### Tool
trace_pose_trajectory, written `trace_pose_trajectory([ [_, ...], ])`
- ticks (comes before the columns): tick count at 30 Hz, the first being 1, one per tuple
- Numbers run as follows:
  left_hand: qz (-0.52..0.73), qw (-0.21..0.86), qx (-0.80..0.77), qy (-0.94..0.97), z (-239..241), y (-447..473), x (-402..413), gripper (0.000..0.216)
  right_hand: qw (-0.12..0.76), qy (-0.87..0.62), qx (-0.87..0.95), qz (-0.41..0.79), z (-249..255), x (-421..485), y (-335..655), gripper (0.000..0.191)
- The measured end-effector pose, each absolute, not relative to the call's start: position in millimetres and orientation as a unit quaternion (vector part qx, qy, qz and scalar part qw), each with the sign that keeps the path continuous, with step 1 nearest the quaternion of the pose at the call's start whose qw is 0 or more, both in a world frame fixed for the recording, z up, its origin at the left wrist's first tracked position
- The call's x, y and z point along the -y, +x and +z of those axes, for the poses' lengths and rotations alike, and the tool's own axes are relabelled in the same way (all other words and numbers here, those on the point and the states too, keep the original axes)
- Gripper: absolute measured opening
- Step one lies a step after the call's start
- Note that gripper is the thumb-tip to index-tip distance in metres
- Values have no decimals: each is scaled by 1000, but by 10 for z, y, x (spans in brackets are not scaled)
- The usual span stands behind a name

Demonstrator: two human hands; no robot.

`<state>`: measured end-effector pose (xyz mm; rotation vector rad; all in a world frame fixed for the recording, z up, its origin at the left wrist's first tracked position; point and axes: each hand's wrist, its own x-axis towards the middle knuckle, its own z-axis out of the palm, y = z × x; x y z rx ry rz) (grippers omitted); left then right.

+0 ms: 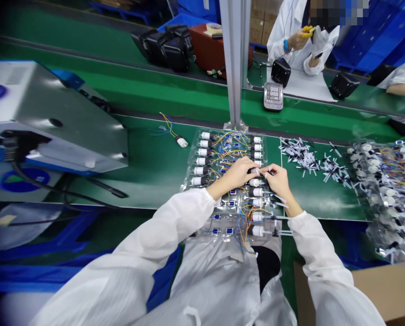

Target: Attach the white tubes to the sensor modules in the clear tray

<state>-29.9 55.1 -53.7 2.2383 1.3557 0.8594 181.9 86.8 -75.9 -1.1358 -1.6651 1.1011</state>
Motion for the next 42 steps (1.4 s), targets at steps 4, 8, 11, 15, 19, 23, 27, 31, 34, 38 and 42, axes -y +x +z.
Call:
trace_pose_trajectory([
  [4, 302, 195, -475, 803, -533, -282, -545, 24, 411, -454, 660, 435, -781, -856, 1823, 12],
  [8, 307, 190, -484, 797, -536, -266, -537, 22, 397, -449, 688, 409, -778, -852, 1828, 7],
  [11, 314, 196, -477, 797, -538, -262, -545, 20, 393, -433, 713, 387, -763, -842, 1827, 5],
  [15, 322, 205, -477, 792, -544, -262, -560, 21, 425, -425, 698, 389, -756, -826, 1833, 10],
  [19, 329, 205, -481, 786, -560, -260, -560, 22, 427, -440, 674, 412, -785, -824, 1854, 15],
  [23, 330, 209, -481, 785, -578, -249, -549, 22, 415, -442, 663, 440, -829, -836, 1881, 16],
  [27, 334, 224, -480, 780, -583, -242, -546, 22, 408, -435, 662, 454, -831, -846, 1886, 16],
  [31, 337, 232, -482, 774, -575, -249, -551, 20, 400, -423, 661, 473, -780, -866, 1860, 17],
  [34, 340, 234, -482, 773, -576, -256, -557, 20, 385, -420, 665, 482, -737, -896, 1843, 20],
  [38, 327, 228, -483, 779, -589, -258, -554, 22, 365, -407, 677, 494, -692, -885, 1865, 21],
  [42, 306, 204, -487, 792, -558, -245, -504, 33, 410, -389, 629, 535, -656, -846, 2086, 35],
])
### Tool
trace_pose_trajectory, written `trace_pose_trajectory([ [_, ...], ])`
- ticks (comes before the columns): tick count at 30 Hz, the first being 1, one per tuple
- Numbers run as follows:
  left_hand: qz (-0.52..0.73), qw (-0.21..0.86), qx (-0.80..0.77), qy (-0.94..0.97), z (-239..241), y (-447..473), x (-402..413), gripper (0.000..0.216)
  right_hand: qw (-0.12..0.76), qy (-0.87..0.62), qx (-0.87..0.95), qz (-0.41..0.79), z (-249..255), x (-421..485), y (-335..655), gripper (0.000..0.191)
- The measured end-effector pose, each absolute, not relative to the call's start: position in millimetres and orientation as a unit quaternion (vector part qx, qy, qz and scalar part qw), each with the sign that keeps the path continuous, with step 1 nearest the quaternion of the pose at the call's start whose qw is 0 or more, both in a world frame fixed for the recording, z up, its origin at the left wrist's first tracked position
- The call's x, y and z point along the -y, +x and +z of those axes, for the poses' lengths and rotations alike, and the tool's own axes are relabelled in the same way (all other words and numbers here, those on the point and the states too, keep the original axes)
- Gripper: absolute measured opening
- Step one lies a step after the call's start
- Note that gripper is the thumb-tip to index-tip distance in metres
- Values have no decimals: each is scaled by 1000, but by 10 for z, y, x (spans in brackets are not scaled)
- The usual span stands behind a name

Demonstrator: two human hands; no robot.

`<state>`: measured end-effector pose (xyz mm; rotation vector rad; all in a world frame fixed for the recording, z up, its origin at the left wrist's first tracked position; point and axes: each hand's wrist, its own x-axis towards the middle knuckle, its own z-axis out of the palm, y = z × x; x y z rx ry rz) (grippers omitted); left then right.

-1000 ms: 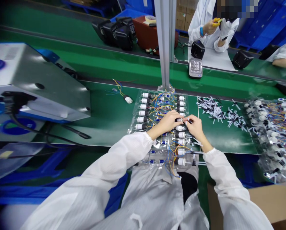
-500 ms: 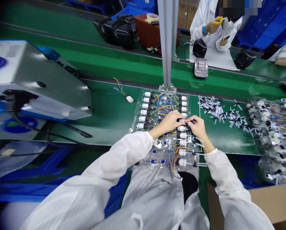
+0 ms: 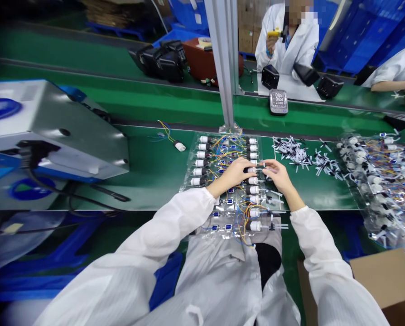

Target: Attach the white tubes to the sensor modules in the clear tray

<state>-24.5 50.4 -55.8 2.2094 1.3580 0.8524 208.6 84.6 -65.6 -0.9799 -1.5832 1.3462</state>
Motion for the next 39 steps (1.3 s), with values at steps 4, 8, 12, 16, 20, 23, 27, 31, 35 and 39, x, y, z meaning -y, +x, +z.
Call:
trace_pose_trajectory([
  [4, 280, 163, -509, 797, -407, -212, -472, 32, 531, -457, 559, 443, -583, -933, 2673, 25],
  [8, 200, 99, -521, 824, -273, -181, -557, 31, 459, -616, 581, 270, -481, -1048, 3284, 27],
  [12, 161, 64, -510, 842, -301, -189, -640, 39, 283, -688, 651, 152, -490, -1108, 3405, 34],
  [16, 170, 52, -502, 847, -380, -218, -636, 41, 272, -676, 664, 170, -565, -1158, 3261, 25],
  [20, 208, 65, -508, 833, -429, -235, -641, 33, 265, -655, 673, 215, -576, -1092, 3241, 25],
  [23, 230, 77, -498, 832, -458, -261, -678, 28, 245, -632, 698, 233, -562, -1002, 3259, 31],
  [27, 237, 96, -480, 839, -496, -312, -731, 31, 243, -584, 745, 215, -558, -966, 3144, 34],
  [31, 234, 108, -475, 841, -509, -342, -754, 31, 224, -510, 808, 191, -528, -1022, 2900, 22],
  [35, 241, 131, -468, 840, -496, -373, -784, 26, 168, -523, 818, 171, -367, -1158, 2710, 7],
  [39, 246, 156, -459, 840, -493, -396, -816, 26, 283, -534, 729, 321, -69, -1345, 2460, 18],
])
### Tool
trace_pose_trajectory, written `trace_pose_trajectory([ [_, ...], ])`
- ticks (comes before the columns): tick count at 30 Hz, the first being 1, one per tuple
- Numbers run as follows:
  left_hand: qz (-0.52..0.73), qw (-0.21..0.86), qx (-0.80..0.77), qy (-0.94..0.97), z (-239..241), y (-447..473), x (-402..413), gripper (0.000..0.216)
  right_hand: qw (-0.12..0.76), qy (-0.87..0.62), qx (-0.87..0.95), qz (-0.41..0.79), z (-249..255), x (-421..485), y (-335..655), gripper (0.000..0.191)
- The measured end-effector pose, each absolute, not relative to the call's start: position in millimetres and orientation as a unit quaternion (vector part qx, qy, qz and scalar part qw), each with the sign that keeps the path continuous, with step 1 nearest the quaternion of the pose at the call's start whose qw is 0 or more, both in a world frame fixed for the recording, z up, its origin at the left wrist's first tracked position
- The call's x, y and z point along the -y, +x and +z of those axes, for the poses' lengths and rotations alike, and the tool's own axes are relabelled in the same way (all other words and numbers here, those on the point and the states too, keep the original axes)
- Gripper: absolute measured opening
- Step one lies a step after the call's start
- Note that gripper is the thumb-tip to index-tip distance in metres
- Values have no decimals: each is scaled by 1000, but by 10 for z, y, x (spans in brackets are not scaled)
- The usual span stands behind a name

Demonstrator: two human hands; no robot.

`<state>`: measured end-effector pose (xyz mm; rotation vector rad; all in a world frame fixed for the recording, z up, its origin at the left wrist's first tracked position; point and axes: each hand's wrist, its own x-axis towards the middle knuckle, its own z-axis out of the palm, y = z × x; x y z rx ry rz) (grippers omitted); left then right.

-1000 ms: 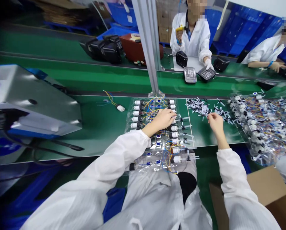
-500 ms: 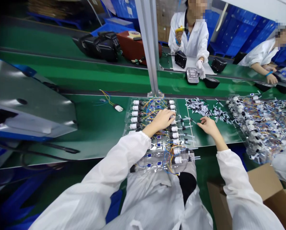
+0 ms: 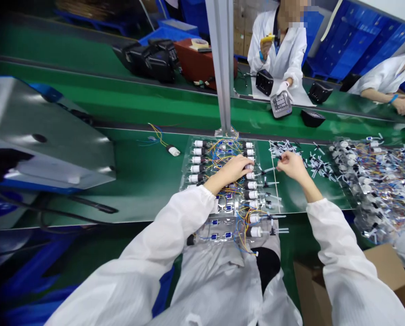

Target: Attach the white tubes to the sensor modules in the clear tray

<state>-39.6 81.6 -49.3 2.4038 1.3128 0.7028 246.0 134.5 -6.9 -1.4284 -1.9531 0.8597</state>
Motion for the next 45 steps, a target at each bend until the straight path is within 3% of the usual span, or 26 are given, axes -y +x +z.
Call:
trace_pose_trajectory([
  [3, 243, 140, -470, 837, -503, -384, -813, 31, 383, -462, 645, 473, 57, -1423, 2126, 34],
  [6, 250, 124, -482, 830, -513, -358, -786, 32, 398, -422, 609, 541, -34, -1409, 1829, 44],
  [12, 277, 141, -508, 803, -525, -323, -765, 34, 444, -473, 615, 448, -544, -1227, 1733, 35],
  [17, 283, 147, -516, 795, -516, -315, -772, 32, 461, -471, 562, 500, -762, -1137, 1699, 37],
  [31, 282, 156, -540, 777, -514, -303, -771, 33, 487, -485, 518, 509, -780, -1093, 1621, 41],
  [45, 256, 106, -525, 805, -541, -265, -776, 31, 468, -479, 614, 417, -726, -1030, 1607, 27],
])
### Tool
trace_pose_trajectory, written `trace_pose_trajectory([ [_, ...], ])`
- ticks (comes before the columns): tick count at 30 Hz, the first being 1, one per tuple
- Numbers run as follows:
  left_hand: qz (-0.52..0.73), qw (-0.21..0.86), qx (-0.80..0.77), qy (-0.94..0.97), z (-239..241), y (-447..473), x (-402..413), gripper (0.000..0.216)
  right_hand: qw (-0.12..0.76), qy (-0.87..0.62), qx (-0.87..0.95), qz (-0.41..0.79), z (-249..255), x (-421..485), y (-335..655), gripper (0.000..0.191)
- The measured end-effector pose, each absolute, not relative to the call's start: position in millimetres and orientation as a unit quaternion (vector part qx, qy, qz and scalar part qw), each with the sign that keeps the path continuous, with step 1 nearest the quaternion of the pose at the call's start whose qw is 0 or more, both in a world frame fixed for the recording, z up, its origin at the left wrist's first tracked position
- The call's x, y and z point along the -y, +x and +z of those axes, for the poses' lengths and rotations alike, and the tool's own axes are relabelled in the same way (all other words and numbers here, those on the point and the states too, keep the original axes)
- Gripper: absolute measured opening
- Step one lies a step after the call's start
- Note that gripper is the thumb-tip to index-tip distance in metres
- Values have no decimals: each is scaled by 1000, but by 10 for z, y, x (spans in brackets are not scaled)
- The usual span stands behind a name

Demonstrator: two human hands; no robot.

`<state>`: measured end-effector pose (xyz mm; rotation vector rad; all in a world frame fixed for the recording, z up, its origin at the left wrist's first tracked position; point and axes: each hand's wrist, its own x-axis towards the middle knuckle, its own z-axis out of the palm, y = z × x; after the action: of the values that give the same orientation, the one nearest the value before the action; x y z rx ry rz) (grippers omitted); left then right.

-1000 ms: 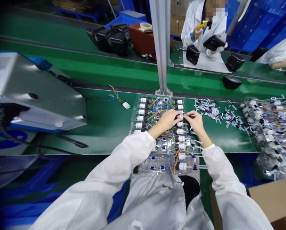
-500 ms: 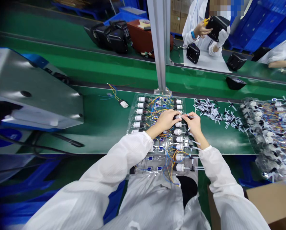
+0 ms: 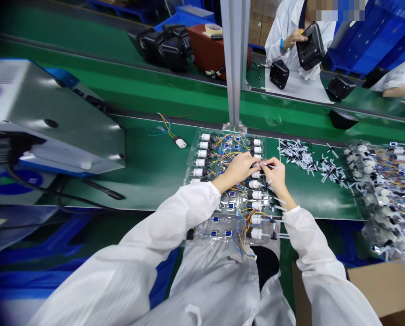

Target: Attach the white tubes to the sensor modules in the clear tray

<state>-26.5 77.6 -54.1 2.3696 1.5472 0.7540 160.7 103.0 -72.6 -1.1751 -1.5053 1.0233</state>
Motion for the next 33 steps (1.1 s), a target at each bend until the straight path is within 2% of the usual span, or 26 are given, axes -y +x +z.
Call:
trace_pose_trajectory([
  [4, 282, 127, -530, 790, -546, -278, -785, 29, 466, -471, 611, 433, -722, -1019, 1673, 30],
  [11, 297, 136, -526, 785, -532, -274, -787, 29, 449, -486, 640, 391, -718, -1048, 1701, 32],
  [22, 299, 153, -520, 785, -573, -268, -819, 25, 425, -472, 665, 394, -756, -1100, 1693, 25],
  [27, 284, 133, -504, 805, -536, -263, -753, 32, 387, -440, 673, 451, -660, -1138, 1807, 32],
  [29, 287, 114, -501, 808, -479, -267, -728, 36, 401, -428, 660, 470, -624, -1180, 1986, 39],
  [31, 282, 94, -510, 807, -410, -273, -743, 34, 414, -482, 652, 413, -604, -1243, 2238, 40],
  [33, 245, 80, -518, 816, -348, -274, -803, 32, 392, -569, 651, 316, -588, -1320, 2501, 41],
])
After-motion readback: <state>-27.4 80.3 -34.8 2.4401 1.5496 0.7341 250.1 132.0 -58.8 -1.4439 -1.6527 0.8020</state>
